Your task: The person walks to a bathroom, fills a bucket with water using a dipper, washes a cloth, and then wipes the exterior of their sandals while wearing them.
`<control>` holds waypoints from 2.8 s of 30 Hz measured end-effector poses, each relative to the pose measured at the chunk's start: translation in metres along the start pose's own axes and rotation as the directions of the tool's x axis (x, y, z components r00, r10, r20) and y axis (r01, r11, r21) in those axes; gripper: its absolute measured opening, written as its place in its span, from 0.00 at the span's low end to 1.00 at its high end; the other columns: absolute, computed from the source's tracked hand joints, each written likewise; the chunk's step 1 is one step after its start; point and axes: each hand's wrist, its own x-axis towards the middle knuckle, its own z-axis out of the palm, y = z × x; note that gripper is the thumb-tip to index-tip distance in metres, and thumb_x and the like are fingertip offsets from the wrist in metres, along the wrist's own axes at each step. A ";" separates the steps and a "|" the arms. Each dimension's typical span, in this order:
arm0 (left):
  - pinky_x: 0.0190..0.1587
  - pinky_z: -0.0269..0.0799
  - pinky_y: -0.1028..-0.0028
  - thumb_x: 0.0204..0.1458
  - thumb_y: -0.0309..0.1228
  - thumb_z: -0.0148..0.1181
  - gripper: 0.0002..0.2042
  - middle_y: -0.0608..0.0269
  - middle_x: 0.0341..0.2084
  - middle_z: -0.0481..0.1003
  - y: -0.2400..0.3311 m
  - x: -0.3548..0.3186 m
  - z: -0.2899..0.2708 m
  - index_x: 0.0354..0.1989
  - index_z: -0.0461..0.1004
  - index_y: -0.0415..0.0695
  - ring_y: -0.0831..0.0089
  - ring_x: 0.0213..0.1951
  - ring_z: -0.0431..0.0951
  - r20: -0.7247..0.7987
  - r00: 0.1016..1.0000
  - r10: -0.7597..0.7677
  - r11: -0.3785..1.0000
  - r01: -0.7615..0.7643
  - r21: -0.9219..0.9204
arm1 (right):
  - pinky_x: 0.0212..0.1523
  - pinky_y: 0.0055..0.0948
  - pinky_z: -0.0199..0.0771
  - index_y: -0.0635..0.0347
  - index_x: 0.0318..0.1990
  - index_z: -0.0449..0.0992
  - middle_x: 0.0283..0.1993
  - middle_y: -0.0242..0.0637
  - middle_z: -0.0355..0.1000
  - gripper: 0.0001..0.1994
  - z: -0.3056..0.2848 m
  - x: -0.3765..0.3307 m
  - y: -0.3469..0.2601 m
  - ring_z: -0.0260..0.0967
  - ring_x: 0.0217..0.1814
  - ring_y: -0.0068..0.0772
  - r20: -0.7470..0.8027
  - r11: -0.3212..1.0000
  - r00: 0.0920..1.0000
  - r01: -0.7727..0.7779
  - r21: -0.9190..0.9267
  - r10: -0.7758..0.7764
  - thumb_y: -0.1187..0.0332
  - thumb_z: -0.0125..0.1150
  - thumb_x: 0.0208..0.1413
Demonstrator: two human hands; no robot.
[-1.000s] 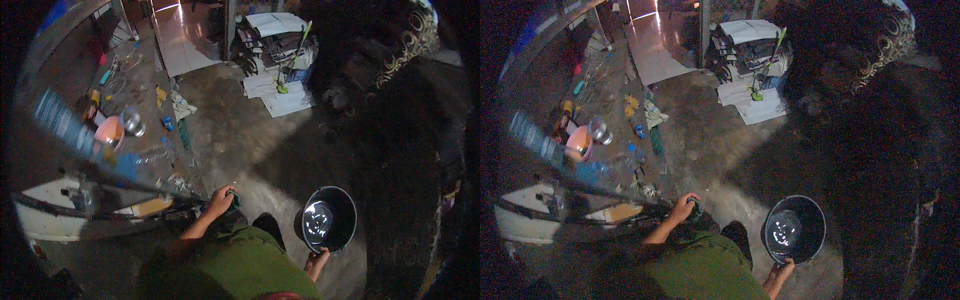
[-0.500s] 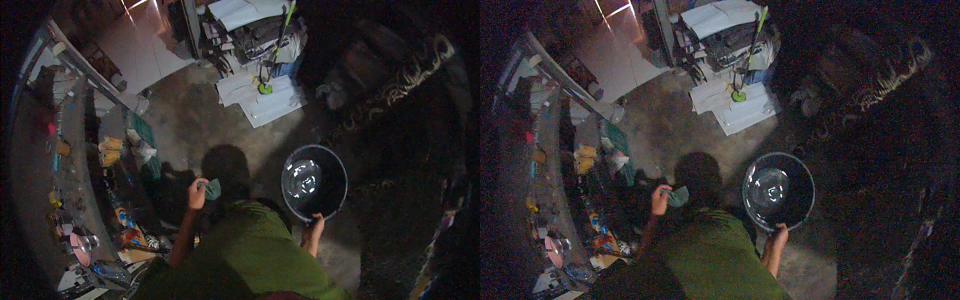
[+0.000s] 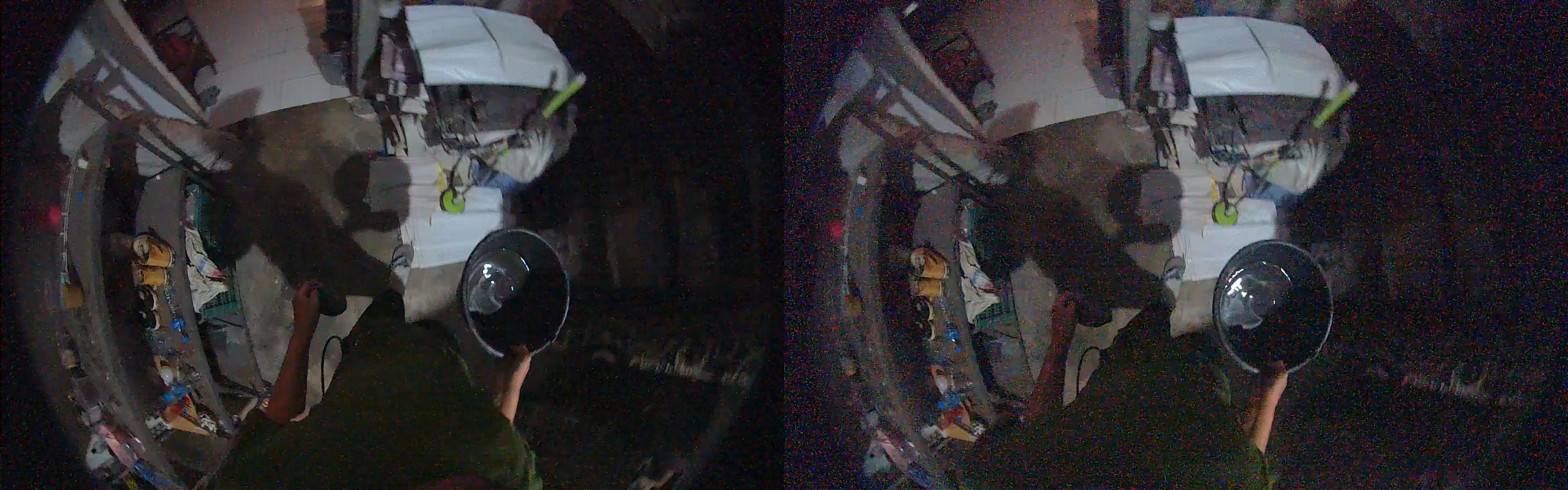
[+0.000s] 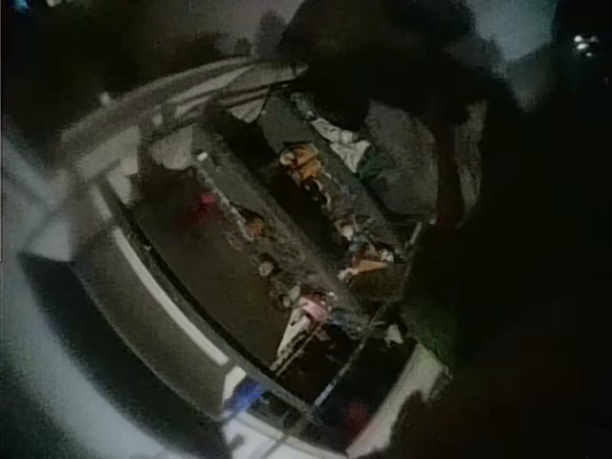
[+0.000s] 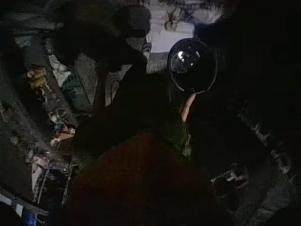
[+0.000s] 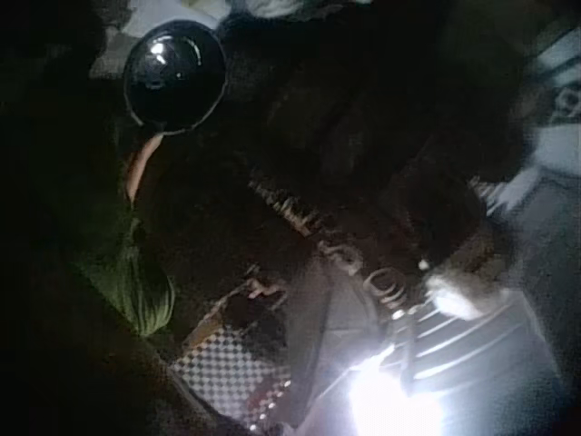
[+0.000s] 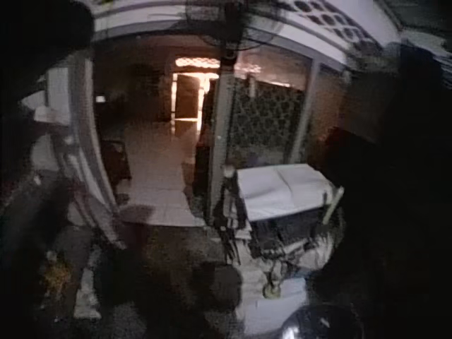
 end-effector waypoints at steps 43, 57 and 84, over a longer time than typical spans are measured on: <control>0.33 0.64 0.75 0.48 0.30 0.47 0.09 0.64 0.29 0.71 0.094 0.721 -0.279 0.34 0.71 0.39 0.75 0.29 0.68 -0.515 0.680 -0.522 0.847 0.482 -0.223 | 0.14 0.19 0.54 0.47 0.20 0.62 0.18 0.22 0.56 0.05 1.134 0.137 -0.309 0.53 0.14 0.18 0.515 0.984 0.839 -0.165 -0.065 0.175 0.66 0.51 0.41; 0.30 0.66 0.73 0.52 0.35 0.41 0.13 0.59 0.22 0.70 0.081 1.220 -0.368 0.33 0.71 0.41 0.71 0.24 0.69 -0.558 0.827 0.065 0.998 -0.044 0.051 | 0.35 0.32 0.65 0.58 0.34 0.71 0.33 0.33 0.67 0.14 1.552 0.179 -0.398 0.63 0.34 0.32 0.630 0.951 0.726 -0.111 -0.288 0.275 0.58 0.54 0.44; 0.38 0.66 0.69 0.50 0.44 0.46 0.17 0.60 0.29 0.73 0.345 2.346 -0.373 0.35 0.73 0.43 0.72 0.34 0.71 0.296 0.944 -0.143 0.942 0.222 -0.253 | 0.21 0.28 0.63 0.58 0.34 0.71 0.26 0.33 0.66 0.14 2.585 0.423 -0.610 0.63 0.24 0.29 0.847 0.971 0.481 -0.038 -0.237 0.226 0.57 0.54 0.49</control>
